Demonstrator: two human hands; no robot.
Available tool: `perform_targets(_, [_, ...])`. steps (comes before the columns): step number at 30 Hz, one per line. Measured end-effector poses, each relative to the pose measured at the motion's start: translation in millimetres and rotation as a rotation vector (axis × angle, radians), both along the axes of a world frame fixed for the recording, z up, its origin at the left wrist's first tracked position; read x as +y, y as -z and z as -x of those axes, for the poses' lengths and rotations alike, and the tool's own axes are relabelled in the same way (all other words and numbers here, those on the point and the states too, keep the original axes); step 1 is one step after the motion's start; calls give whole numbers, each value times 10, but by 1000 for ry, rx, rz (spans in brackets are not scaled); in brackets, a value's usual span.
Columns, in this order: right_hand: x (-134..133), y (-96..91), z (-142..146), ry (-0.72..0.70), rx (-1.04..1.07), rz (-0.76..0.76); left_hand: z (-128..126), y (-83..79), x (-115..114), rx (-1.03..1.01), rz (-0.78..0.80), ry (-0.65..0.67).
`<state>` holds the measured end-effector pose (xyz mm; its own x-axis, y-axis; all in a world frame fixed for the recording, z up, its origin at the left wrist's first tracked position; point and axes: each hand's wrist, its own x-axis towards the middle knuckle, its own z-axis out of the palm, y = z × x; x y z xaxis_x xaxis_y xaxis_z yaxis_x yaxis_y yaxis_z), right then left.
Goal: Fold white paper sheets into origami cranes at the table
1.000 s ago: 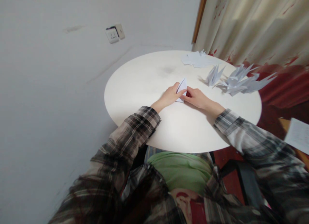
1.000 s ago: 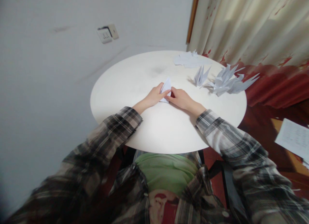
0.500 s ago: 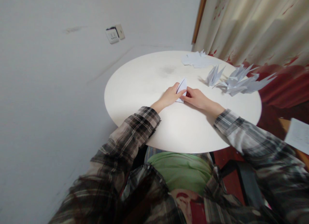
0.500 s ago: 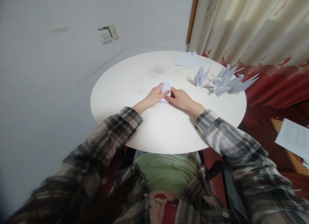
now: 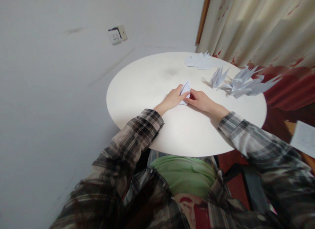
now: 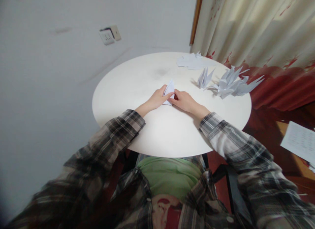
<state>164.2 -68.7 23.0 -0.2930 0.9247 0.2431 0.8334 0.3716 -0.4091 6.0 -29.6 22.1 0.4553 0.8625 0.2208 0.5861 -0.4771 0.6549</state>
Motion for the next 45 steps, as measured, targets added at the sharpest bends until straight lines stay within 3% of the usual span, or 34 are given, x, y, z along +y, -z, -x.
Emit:
perform_targets(24, [27,44,10,-16,86,-60,-1,2,-13,-44,-41,-1])
perform_targets(36, [83,114,-21,107,105,-220,2,47,35,-105,-59,44])
perform_targets(45, [40,54,4,183,197,-196,-16,107,81,-287,45,75])
